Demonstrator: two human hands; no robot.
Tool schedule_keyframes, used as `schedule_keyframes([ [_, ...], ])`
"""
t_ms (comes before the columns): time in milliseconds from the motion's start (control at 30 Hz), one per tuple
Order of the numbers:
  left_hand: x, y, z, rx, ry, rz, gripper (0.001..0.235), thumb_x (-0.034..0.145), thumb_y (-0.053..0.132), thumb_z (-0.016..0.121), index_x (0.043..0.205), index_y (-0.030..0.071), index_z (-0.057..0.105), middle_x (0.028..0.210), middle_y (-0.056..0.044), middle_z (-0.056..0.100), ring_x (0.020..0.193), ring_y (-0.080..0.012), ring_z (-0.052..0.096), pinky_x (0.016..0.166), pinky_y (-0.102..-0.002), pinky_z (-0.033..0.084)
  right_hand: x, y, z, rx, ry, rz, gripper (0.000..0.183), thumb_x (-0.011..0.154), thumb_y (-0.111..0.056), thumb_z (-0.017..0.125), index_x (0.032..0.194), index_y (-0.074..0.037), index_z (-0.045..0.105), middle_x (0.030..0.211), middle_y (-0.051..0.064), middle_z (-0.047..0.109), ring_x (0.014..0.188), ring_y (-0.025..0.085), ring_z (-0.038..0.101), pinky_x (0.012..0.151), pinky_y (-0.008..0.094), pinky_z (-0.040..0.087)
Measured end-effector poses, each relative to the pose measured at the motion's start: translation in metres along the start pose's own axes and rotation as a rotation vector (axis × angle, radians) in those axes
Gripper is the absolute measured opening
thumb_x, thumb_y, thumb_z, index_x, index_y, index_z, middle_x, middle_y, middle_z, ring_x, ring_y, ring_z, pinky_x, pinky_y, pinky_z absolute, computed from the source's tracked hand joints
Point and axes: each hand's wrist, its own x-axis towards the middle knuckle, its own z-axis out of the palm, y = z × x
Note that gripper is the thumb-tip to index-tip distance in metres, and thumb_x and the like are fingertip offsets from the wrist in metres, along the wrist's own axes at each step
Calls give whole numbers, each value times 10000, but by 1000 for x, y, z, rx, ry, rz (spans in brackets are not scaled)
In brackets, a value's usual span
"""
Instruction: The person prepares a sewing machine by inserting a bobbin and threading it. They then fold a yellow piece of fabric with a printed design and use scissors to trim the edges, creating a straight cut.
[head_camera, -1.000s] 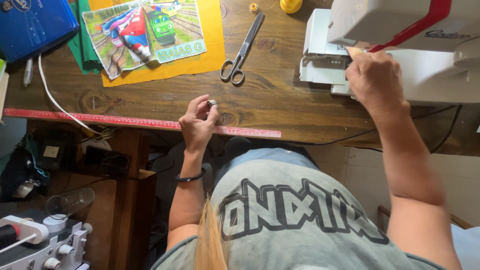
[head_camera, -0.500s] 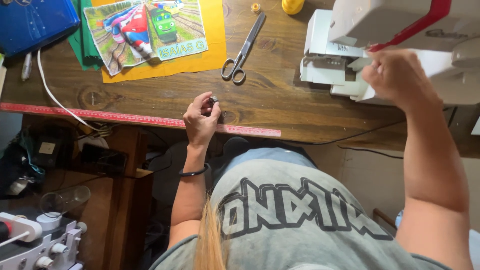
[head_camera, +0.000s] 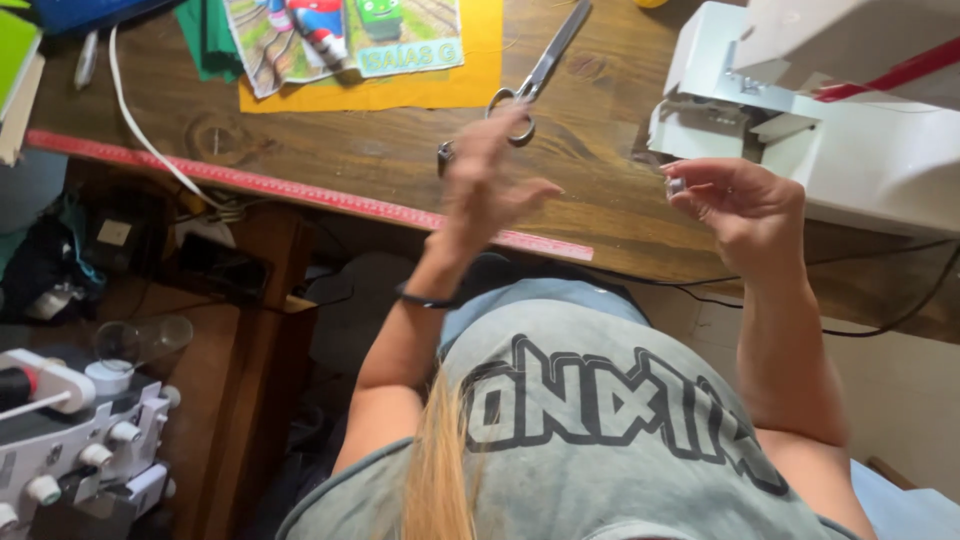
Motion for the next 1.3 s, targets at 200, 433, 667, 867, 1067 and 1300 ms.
schedule_keyframes([
  [200,9,42,74,-1013,-487,-282,846,1037,35,691,1652,270,159,1124,-118,788,791,-124,668,793,-281,662,1,7,31,249,91,12,301,858,47,787,1145,40,697,1098,172,738,928,202,747,892,259,660],
  [433,-23,21,68,-1050,-164,-326,221,1095,172,557,1221,65,705,767,-28,691,522,-74,564,499,-207,543,-1,28,58,401,186,15,302,858,-32,821,1121,55,700,1083,189,744,887,200,758,858,263,683],
  [667,-33,19,34,-536,-122,-227,158,1004,267,675,1099,154,731,658,37,648,552,-49,552,572,-220,506,15,59,84,659,298,104,292,836,-9,838,1110,33,745,1038,261,744,856,294,775,802,288,706],
  [867,-5,-13,-27,-514,-157,-135,139,990,203,656,922,94,708,610,10,619,531,-68,549,527,-237,452,23,14,121,370,-117,41,284,866,57,766,1143,46,704,1106,192,737,948,205,750,927,242,668],
  [1067,4,-31,-76,52,-241,47,230,1018,305,551,892,113,533,581,-20,635,499,-248,668,453,-450,497,57,8,174,-80,-91,-73,292,887,42,864,1143,59,722,1036,159,733,907,170,697,870,250,620],
  [1300,-17,-54,-171,-435,-87,-216,132,1004,266,606,922,171,649,653,66,593,584,-62,465,573,-234,439,115,-3,261,295,-5,-123,220,876,127,833,1053,43,732,967,170,735,853,233,757,853,277,685],
])
